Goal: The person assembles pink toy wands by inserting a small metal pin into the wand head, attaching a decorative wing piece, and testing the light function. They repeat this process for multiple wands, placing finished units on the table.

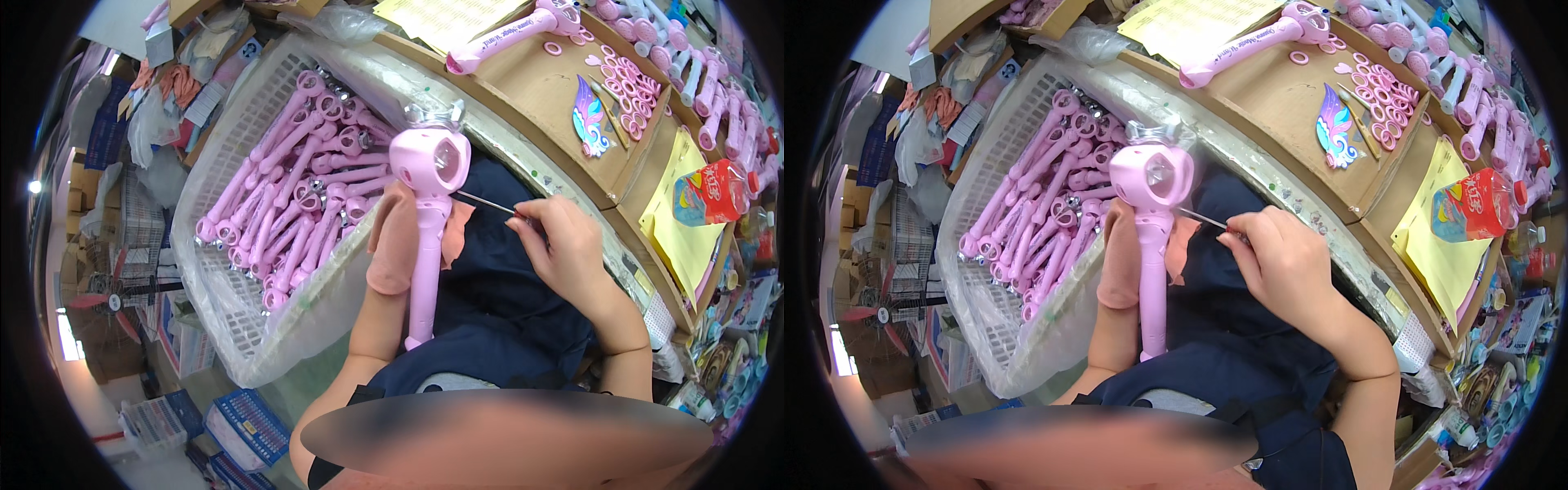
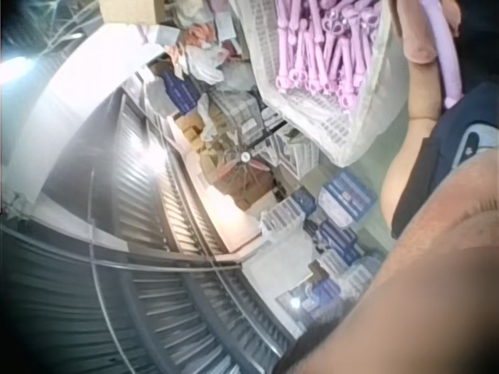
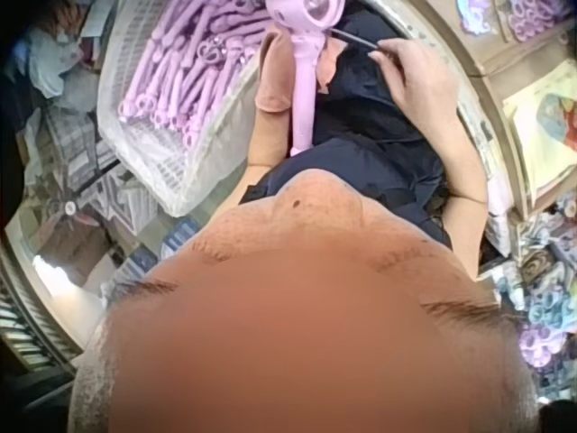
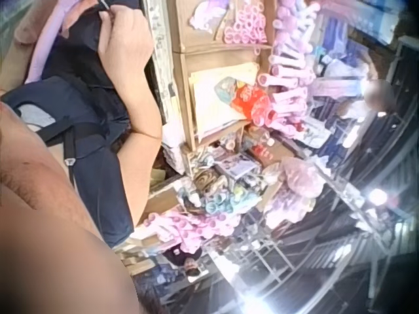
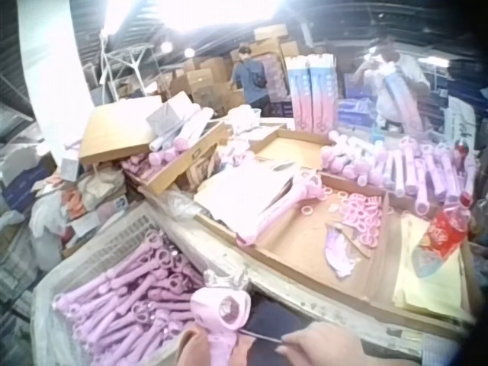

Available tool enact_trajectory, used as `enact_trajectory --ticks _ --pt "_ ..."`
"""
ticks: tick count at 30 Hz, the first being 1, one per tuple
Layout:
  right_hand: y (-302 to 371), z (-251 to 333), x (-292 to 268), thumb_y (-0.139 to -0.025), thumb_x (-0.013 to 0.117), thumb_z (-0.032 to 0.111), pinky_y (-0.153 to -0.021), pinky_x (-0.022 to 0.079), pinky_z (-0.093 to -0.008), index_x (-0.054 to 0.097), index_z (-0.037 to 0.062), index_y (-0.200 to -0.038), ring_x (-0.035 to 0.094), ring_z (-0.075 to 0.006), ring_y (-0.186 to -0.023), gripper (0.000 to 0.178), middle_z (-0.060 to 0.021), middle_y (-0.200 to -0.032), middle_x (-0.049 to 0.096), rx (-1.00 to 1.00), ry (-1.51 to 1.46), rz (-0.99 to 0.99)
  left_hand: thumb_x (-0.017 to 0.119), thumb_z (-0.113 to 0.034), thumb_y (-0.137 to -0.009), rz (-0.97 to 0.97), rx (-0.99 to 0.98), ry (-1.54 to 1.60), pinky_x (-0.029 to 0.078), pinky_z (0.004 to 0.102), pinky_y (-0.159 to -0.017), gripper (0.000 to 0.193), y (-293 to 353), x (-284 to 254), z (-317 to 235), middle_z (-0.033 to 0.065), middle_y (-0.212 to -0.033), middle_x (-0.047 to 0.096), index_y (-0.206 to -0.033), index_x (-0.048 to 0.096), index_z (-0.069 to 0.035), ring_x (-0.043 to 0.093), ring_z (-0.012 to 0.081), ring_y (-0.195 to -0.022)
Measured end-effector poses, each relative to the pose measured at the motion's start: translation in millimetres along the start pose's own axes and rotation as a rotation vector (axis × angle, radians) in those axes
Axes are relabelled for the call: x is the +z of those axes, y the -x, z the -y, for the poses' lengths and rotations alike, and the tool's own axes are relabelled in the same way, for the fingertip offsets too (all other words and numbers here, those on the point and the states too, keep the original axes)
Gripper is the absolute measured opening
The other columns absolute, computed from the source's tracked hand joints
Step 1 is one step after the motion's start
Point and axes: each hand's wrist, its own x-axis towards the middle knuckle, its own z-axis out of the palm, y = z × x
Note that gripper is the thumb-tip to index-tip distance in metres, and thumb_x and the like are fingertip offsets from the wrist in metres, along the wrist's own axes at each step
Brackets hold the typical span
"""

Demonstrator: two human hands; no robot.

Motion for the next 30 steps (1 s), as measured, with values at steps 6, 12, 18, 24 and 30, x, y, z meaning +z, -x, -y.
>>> enact_trajectory --ticks 6,12,18,24,30 --pt "-0.1 7.5 2.9 -0.079 0.078 0.011 -0.053 0.048 -0.0332 0.064 0.0038 -0.090 0.061 -0.0231 -0.062 0.019 -0.0069 -0.072 0.061 -0.032 -0.103 -0.018 0.049 -0.020 -0.100 -0.255 -0.215 0.569 0.043 0.0238 -0.062 0.020 -4.7 15.5 7.6 0.0015 -0.076 0.057 -0.091 0.053 -0.003 0.051 0.0093 -0.069" --pt "2.1 5.6 5.0 -0.079 0.078 0.011 -0.053 0.048 -0.0327 0.064 0.0036 -0.089 0.061 -0.0229 -0.062 0.019 -0.0068 -0.072 0.061 -0.018 -0.083 -0.068 0.063 -0.009 -0.093 -0.312 -0.129 0.207 0.042 0.0236 -0.064 0.017 -7.9 19.1 14.1 -0.0009 -0.078 0.058 -0.086 0.048 -0.004 0.047 0.0062 -0.069" --pt "5.5 9.1 6.1 -0.079 0.078 0.010 -0.054 0.049 -0.0330 0.064 0.0035 -0.089 0.061 -0.0244 -0.062 0.018 -0.0070 -0.073 0.061 -0.053 -0.095 -0.014 0.048 -0.026 -0.102 -0.103 -0.398 0.618 0.044 0.0224 -0.063 0.029 3.6 10.5 -3.3 0.0031 -0.077 0.061 -0.100 0.059 0.001 0.054 0.0093 -0.069" --pt "-0.6 1.3 3.5 -0.081 0.075 0.009 -0.056 0.049 -0.0340 0.066 0.0040 -0.092 0.061 -0.0244 -0.064 0.016 -0.0074 -0.075 0.062 -0.191 0.044 0.016 0.057 -0.024 -0.093 -0.188 -0.044 0.090 0.044 0.0273 -0.059 0.022 6.5 15.6 -0.1 0.0083 -0.074 0.064 -0.092 0.065 -0.003 0.059 0.0182 -0.065" --pt "4.4 -16.3 20.9 -0.081 0.075 0.011 -0.056 0.048 -0.0351 0.068 0.0062 -0.094 0.058 -0.0231 -0.063 0.015 -0.0068 -0.073 0.059 -0.043 -0.201 0.028 0.072 -0.015 -0.073 -0.289 0.525 -1.060 0.042 0.0343 -0.058 0.010 2.4 15.6 13.4 0.0063 -0.069 0.059 -0.074 0.063 -0.009 0.056 0.0235 -0.064"
